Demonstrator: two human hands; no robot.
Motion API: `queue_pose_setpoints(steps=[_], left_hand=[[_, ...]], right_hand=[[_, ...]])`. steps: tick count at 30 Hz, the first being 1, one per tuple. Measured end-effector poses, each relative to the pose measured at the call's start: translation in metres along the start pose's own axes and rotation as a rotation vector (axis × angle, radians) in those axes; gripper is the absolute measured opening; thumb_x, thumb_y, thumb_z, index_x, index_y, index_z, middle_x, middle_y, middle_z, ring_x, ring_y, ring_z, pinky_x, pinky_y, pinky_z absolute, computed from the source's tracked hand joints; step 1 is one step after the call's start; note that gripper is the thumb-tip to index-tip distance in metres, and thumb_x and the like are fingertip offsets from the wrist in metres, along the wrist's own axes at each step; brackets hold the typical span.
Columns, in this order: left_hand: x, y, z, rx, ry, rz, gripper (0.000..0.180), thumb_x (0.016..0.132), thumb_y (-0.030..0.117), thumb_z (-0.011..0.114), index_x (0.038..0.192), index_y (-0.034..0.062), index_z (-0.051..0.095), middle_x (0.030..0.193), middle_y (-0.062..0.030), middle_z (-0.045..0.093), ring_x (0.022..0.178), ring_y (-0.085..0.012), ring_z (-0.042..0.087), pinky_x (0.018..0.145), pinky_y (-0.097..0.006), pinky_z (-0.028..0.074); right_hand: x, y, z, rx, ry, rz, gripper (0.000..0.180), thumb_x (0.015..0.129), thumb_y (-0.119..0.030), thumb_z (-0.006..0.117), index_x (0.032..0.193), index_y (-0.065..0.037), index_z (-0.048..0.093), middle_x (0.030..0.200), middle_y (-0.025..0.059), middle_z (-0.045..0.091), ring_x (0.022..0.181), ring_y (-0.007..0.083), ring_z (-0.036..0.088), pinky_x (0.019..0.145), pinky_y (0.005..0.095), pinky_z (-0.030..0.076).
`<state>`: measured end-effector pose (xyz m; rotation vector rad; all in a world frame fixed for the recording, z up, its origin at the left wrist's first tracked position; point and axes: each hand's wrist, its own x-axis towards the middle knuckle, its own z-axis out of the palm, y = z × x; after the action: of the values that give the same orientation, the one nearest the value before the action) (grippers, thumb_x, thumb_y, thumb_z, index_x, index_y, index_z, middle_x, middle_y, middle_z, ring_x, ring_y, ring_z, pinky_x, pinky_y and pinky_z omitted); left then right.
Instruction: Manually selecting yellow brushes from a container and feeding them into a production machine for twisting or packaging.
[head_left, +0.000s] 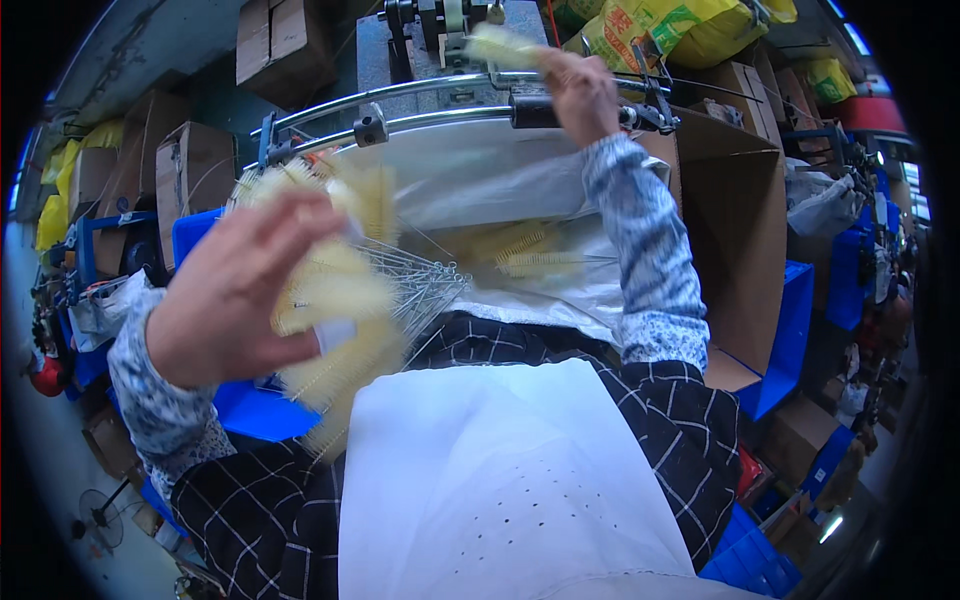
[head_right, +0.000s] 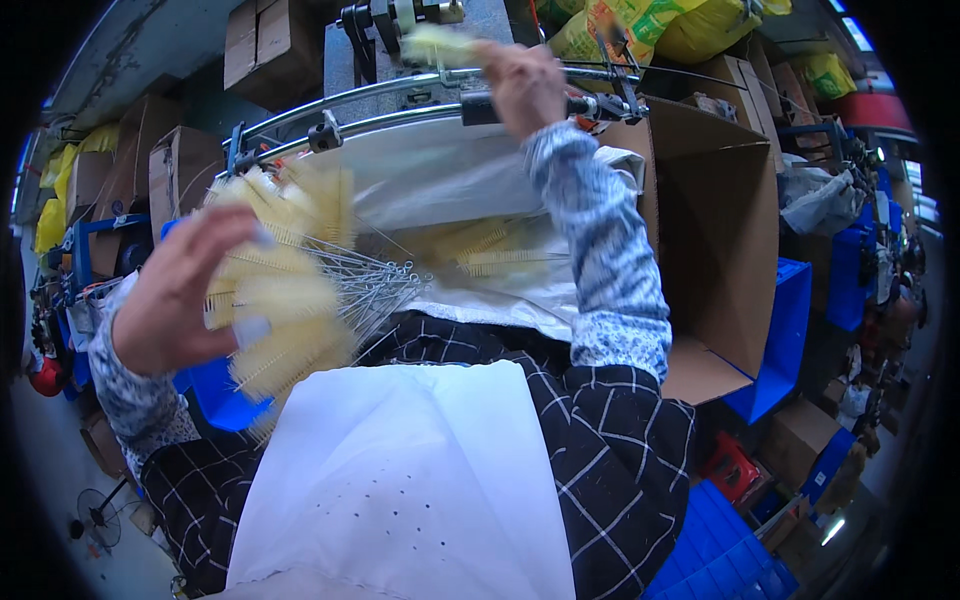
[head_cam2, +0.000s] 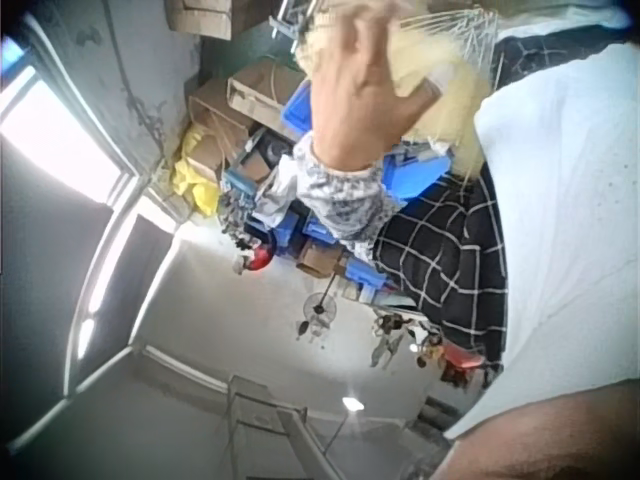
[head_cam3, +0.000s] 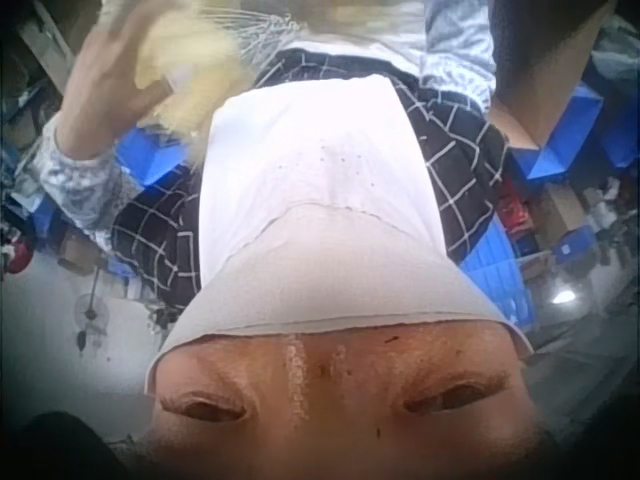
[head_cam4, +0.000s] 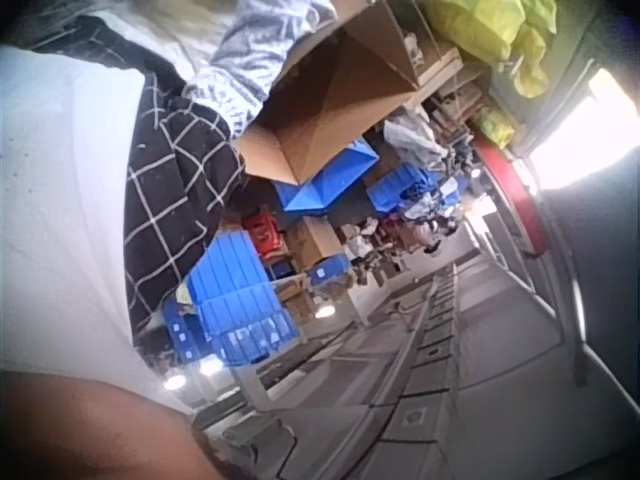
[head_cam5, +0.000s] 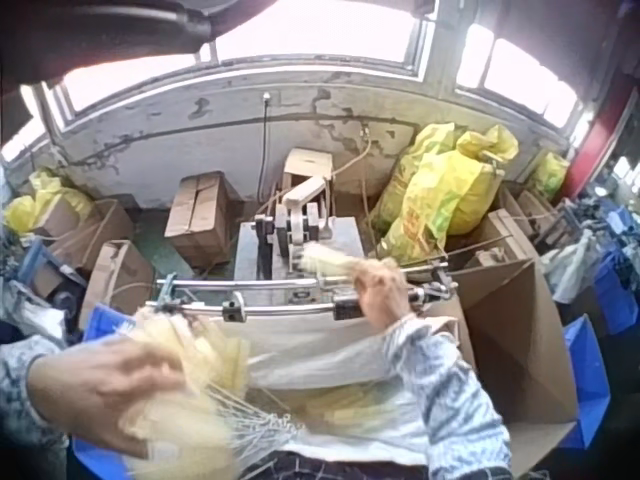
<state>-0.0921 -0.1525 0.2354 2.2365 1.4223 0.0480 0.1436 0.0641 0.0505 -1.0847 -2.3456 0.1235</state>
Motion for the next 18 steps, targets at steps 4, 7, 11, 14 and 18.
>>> queue_pose_setpoints(steps=[4, 7, 11, 14, 18], left_hand=[[-0.007, 0.007, 0.016, 0.013, -0.273, -0.079, 0.042, 0.064, 0.013, 0.06, 0.104, 0.0126, 0.046, 0.099, -0.0145, 0.047, 0.084, -0.0281, 0.052, 0.076, -0.037, 0.041], [-0.012, 0.003, 0.025, -0.06, -0.22, -0.032, 0.038, 0.064, 0.005, 0.058, 0.1, 0.0105, 0.047, 0.096, -0.015, 0.048, 0.077, -0.0286, 0.054, 0.068, -0.034, 0.044], [-0.016, -0.002, 0.018, -0.159, -0.198, -0.026, 0.035, 0.061, 0.001, 0.059, 0.093, 0.0087, 0.047, 0.092, -0.0131, 0.048, 0.072, -0.028, 0.054, 0.063, -0.033, 0.046], [-0.02, -0.009, 0.011, -0.241, -0.174, -0.014, 0.03, 0.06, 0.0, 0.058, 0.088, 0.0076, 0.048, 0.088, -0.0116, 0.047, 0.069, -0.0271, 0.054, 0.06, -0.032, 0.046], [-0.02, -0.011, -0.002, -0.351, -0.104, 0.066, 0.028, 0.059, 0.004, 0.061, 0.084, 0.0057, 0.049, 0.081, -0.0098, 0.046, 0.066, -0.0244, 0.052, 0.056, -0.03, 0.044]], right_hand=[[0.016, 0.033, 0.02, -0.289, -0.106, 0.11, 0.024, 0.079, -0.02, 0.046, 0.101, -0.027, 0.056, 0.086, 0.001, 0.057, 0.083, 0.0198, 0.048, 0.074, 0.0351, 0.034], [0.025, 0.027, 0.026, -0.283, -0.176, 0.15, 0.026, 0.08, -0.022, 0.046, 0.103, -0.027, 0.055, 0.089, 0.0012, 0.056, 0.087, 0.019, 0.046, 0.077, 0.036, 0.032], [0.027, 0.028, 0.031, -0.306, -0.16, 0.147, 0.026, 0.08, -0.021, 0.047, 0.104, -0.027, 0.055, 0.089, -0.0008, 0.056, 0.085, 0.0184, 0.046, 0.078, 0.0335, 0.03], [0.026, 0.028, 0.03, -0.296, -0.168, 0.129, 0.025, 0.081, -0.022, 0.047, 0.104, -0.026, 0.055, 0.088, -0.0007, 0.056, 0.085, 0.0182, 0.046, 0.077, 0.0333, 0.03], [0.024, 0.03, 0.029, -0.283, -0.148, 0.146, 0.024, 0.082, -0.023, 0.047, 0.103, -0.025, 0.056, 0.087, -0.0003, 0.056, 0.084, 0.0187, 0.046, 0.076, 0.0331, 0.031]])
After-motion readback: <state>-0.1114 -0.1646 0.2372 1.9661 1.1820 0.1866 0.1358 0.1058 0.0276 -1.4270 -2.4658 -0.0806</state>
